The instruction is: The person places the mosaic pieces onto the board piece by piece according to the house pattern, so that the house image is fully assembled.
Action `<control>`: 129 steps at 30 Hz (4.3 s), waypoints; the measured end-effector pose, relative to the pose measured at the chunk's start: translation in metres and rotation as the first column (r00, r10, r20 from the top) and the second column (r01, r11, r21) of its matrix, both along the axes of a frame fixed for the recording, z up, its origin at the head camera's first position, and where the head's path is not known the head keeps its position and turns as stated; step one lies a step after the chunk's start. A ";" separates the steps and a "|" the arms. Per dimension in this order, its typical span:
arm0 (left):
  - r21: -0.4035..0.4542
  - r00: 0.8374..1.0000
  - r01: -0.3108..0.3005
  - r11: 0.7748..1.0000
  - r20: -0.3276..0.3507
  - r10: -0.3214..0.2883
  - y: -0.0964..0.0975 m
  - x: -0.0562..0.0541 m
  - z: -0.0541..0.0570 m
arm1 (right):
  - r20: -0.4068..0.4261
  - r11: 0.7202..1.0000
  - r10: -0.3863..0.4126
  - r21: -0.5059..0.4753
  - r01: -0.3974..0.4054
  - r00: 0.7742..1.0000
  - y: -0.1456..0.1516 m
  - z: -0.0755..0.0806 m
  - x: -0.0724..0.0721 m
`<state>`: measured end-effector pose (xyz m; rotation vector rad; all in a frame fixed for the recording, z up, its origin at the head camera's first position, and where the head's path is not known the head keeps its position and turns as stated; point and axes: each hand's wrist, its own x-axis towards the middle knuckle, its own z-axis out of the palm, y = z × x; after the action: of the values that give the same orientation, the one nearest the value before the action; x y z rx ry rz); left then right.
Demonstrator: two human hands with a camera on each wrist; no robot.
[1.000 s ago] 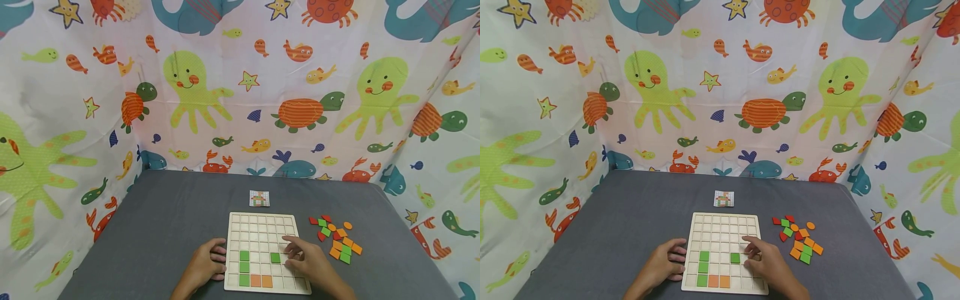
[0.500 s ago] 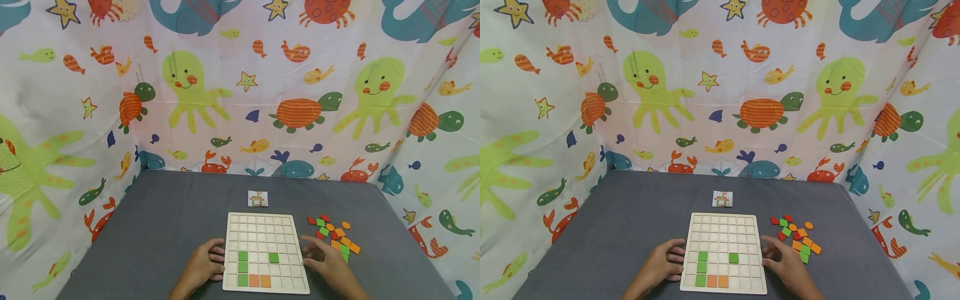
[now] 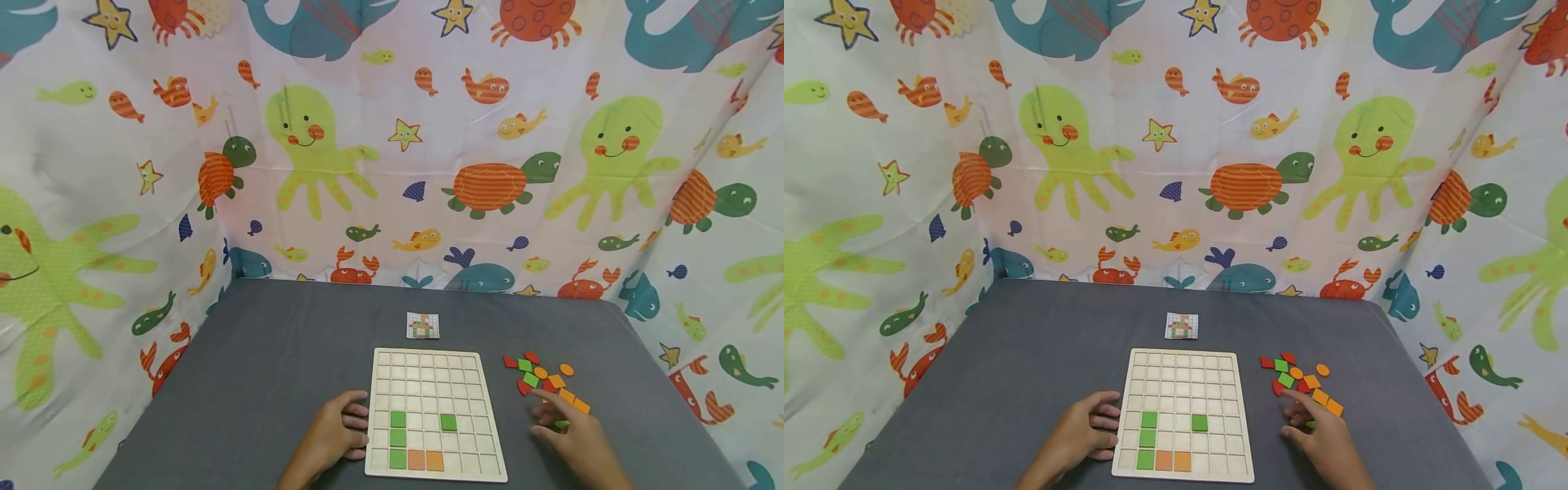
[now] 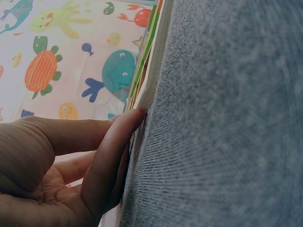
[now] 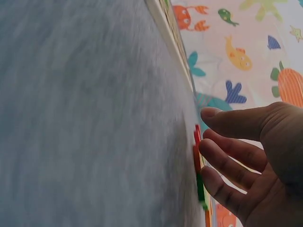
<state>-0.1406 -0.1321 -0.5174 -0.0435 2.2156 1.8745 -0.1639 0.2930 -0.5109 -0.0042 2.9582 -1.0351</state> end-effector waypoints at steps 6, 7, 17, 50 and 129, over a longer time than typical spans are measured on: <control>-0.008 1.000 -0.005 1.000 0.000 0.005 0.001 0.000 0.001 | 0.003 0.999 0.001 0.052 -0.001 1.000 0.019 0.000 0.003; -0.008 1.000 -0.005 1.000 0.000 0.005 0.001 0.000 0.001 | 0.002 0.998 -0.002 0.055 0.002 1.000 0.022 0.000 0.003; -0.004 1.000 0.000 1.000 -0.006 0.000 0.000 0.000 -0.001 | 0.045 0.993 0.013 0.117 -0.018 0.999 0.038 0.002 0.003; -0.030 1.000 -0.011 0.999 0.002 0.011 0.002 -0.002 0.000 | 0.111 0.993 0.013 0.113 -0.025 0.994 0.048 0.003 0.003; -0.025 1.000 -0.010 1.000 -0.012 0.009 0.002 0.000 0.001 | -0.038 0.847 0.506 -0.168 -0.504 0.862 -0.092 0.007 0.003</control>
<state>-0.1409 -0.1302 -0.5166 -0.0476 2.2506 1.8567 -0.1611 0.2011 -0.5038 -0.7372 2.6053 -1.1805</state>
